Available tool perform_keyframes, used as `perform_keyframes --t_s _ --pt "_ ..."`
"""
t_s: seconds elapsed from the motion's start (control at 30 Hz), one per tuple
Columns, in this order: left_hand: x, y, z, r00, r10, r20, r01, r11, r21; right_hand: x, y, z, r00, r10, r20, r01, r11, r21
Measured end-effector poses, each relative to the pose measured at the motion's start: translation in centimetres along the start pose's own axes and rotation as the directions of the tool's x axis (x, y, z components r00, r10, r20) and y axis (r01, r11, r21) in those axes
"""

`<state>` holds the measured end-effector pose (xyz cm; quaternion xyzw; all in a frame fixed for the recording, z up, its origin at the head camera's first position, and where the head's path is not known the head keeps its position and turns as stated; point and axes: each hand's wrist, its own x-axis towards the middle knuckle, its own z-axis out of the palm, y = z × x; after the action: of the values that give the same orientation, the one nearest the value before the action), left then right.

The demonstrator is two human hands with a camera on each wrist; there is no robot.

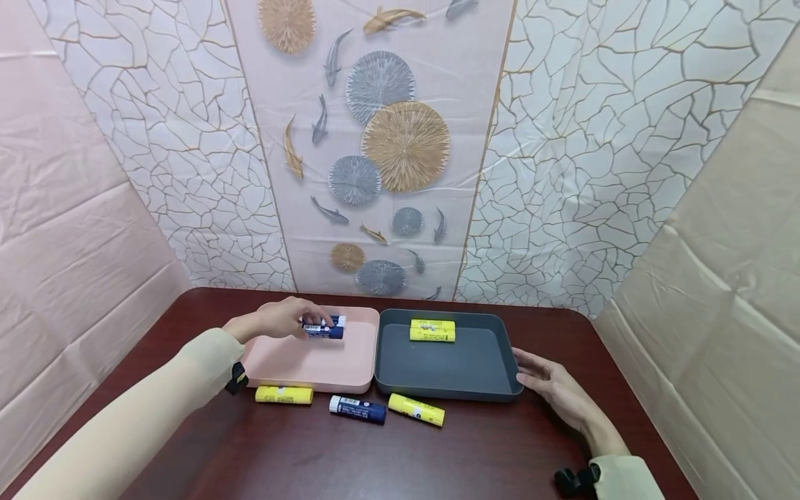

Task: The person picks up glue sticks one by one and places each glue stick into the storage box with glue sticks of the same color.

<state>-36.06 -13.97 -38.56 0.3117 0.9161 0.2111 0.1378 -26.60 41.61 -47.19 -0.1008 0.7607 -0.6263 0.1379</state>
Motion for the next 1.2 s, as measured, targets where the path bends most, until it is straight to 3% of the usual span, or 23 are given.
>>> perform_keyframes --t_s 0.17,0.33,0.6,1.2 --pt "0.1 0.1 0.2 1.000 -0.010 0.016 0.009 1.000 0.025 0.0 0.0 0.0 1.000 -0.008 0.006 0.008 1.000 0.002" --pt "0.2 0.2 0.3 1.000 0.023 0.018 -0.024 0.996 0.084 0.0 0.1 -0.1 1.000 -0.014 0.008 0.014 1.000 0.001" --pt "0.6 -0.5 1.2 1.000 0.016 0.013 -0.017 0.995 0.097 0.0 0.0 0.0 1.000 -0.012 0.011 0.012 1.000 0.005" --pt "1.1 -1.1 2.1 0.991 0.132 -0.008 -0.128 0.974 0.187 0.0 0.1 -0.2 1.000 -0.015 0.015 0.015 1.000 -0.001"
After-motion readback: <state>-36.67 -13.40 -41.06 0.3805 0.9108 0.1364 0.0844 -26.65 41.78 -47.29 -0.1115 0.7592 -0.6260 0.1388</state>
